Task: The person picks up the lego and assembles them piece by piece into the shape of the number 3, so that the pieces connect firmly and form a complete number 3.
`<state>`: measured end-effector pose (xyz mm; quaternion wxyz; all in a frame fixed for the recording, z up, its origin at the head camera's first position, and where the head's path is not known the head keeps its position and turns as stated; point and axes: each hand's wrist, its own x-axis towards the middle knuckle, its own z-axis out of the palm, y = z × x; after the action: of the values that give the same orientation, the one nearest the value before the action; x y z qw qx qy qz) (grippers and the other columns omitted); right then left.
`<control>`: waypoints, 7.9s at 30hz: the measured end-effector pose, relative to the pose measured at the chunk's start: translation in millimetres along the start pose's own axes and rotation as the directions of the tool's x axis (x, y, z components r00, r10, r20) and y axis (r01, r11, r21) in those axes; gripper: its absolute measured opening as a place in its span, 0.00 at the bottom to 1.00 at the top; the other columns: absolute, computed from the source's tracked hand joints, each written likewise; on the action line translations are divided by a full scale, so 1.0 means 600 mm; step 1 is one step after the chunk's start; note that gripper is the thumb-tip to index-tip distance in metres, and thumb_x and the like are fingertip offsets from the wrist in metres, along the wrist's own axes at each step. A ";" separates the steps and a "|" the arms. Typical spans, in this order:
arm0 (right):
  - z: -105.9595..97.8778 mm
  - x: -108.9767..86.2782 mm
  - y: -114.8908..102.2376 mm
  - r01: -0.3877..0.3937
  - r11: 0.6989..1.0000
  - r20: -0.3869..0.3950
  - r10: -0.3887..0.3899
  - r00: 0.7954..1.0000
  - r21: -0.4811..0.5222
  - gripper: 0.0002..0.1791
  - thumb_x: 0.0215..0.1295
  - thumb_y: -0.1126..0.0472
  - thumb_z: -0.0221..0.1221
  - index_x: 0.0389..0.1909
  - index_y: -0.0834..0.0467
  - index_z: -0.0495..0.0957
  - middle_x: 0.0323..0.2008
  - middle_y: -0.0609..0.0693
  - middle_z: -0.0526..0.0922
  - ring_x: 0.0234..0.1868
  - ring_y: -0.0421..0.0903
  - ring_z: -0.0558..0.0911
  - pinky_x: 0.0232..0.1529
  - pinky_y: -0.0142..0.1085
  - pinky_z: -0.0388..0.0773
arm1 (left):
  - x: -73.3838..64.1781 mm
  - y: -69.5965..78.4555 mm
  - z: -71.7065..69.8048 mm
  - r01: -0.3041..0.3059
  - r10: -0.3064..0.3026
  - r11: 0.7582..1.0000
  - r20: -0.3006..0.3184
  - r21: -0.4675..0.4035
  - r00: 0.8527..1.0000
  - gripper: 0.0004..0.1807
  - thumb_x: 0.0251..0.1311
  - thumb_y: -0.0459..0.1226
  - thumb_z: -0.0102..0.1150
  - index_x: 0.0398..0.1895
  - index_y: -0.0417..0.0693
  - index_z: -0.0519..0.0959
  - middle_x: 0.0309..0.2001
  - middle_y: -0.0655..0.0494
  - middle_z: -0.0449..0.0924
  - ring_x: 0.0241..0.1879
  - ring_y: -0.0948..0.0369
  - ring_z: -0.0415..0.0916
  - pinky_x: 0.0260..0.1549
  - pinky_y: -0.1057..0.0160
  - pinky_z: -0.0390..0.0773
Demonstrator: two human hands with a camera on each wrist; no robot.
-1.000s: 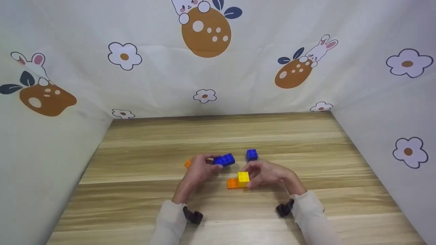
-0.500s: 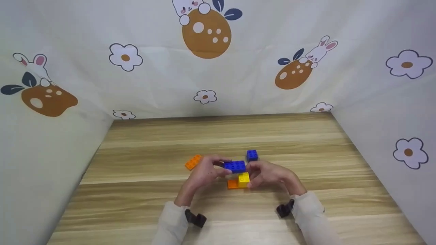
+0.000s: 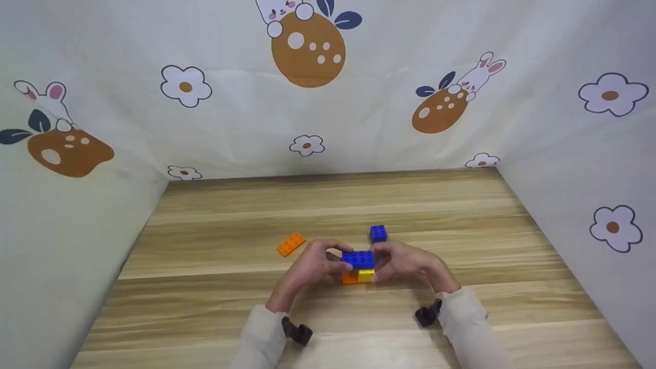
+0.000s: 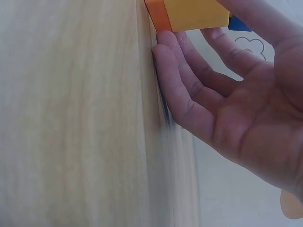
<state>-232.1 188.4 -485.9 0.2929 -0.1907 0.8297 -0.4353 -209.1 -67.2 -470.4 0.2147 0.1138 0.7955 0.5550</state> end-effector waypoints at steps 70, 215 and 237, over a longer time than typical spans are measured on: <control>0.006 0.003 0.000 0.046 0.996 0.023 -0.048 0.999 0.076 0.17 0.54 0.63 0.73 0.40 0.58 0.75 0.40 0.51 0.84 0.41 0.45 0.83 0.46 0.34 0.79 | 0.003 -0.018 0.004 0.038 -0.038 0.999 -0.046 -0.004 0.998 0.17 0.49 0.42 0.78 0.44 0.53 0.88 0.44 0.51 0.85 0.28 0.61 0.75 0.19 0.69 0.68; -0.035 -0.025 -0.047 0.192 0.981 -0.127 -0.186 0.974 0.033 0.24 0.60 0.54 0.71 0.54 0.60 0.80 0.51 0.60 0.85 0.51 0.55 0.85 0.49 0.41 0.85 | 0.008 -0.062 -0.031 -0.009 0.012 0.999 0.081 -0.043 0.997 0.24 0.53 0.50 0.74 0.53 0.54 0.85 0.50 0.50 0.88 0.46 0.59 0.87 0.46 0.59 0.86; -0.025 -0.026 -0.058 0.239 0.970 -0.138 -0.232 0.963 0.040 0.16 0.55 0.63 0.72 0.41 0.64 0.80 0.49 0.62 0.86 0.48 0.52 0.86 0.43 0.34 0.85 | 0.007 -0.063 -0.032 -0.008 0.010 0.999 0.062 -0.036 0.998 0.24 0.51 0.52 0.75 0.53 0.61 0.85 0.54 0.49 0.86 0.47 0.58 0.86 0.46 0.59 0.86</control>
<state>-228.1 187.6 -445.2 0.1884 -0.2503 0.8061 -0.5020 -219.3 -95.0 -501.0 0.2389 0.1305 0.7780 0.5663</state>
